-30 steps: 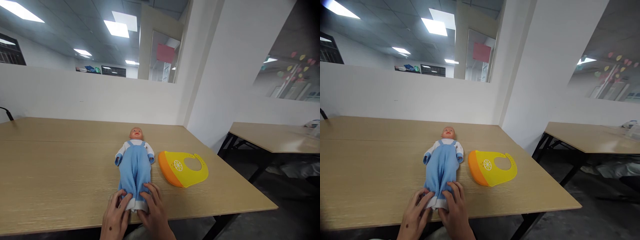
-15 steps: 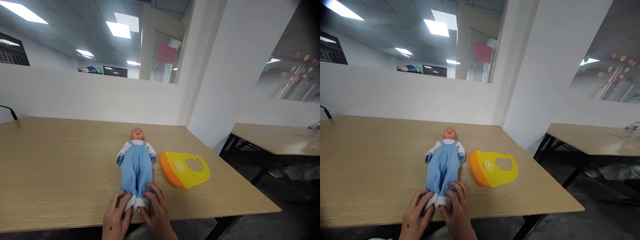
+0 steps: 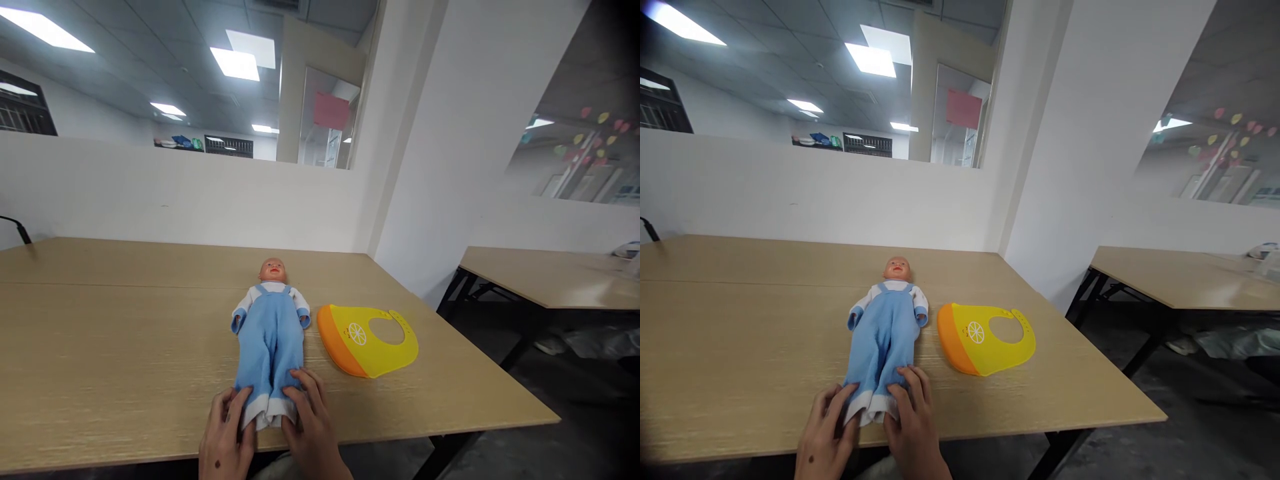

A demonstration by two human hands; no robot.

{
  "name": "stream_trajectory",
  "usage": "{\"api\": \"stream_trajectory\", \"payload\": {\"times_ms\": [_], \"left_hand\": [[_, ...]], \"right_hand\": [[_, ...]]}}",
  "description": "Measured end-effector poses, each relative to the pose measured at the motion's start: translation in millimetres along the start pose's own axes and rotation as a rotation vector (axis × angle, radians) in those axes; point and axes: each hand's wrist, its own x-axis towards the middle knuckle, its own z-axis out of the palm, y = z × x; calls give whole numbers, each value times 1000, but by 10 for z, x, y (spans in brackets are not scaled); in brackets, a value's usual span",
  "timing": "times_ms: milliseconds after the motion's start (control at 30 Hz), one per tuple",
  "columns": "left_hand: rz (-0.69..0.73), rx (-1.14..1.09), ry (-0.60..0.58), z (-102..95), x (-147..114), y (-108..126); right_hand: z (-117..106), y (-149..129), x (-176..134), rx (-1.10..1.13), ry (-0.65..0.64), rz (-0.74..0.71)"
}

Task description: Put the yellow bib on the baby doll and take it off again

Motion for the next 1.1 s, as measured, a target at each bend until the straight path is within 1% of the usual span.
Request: {"api": "stream_trajectory", "payload": {"times_ms": [100, 267, 433, 600, 700, 833, 1000, 1100], "left_hand": [[-22, -6, 15, -3, -24, -32], [-5, 17, 36, -15, -48, -46], [-35, 11, 30, -15, -45, -33], [-40, 16, 36, -11, -49, -37], [-48, 33, 47, -5, -41, -34], [-81, 61, 41, 2, -15, -12], [-77, 82, 37, 12, -19, -15], [-82, 100, 26, 18, -34, -25]], "right_hand": [[0, -1, 9, -6, 6, 1], [-12, -10, 12, 6, 28, -1], [-20, 2, 4, 18, 13, 0], [-20, 13, 11, 32, 32, -21], [-20, 7, 10, 34, 35, -10], [-14, -7, -5, 18, 27, -6], [-16, -33, -30, -17, 12, -1], [-27, -36, -67, -9, 8, 27]]}}
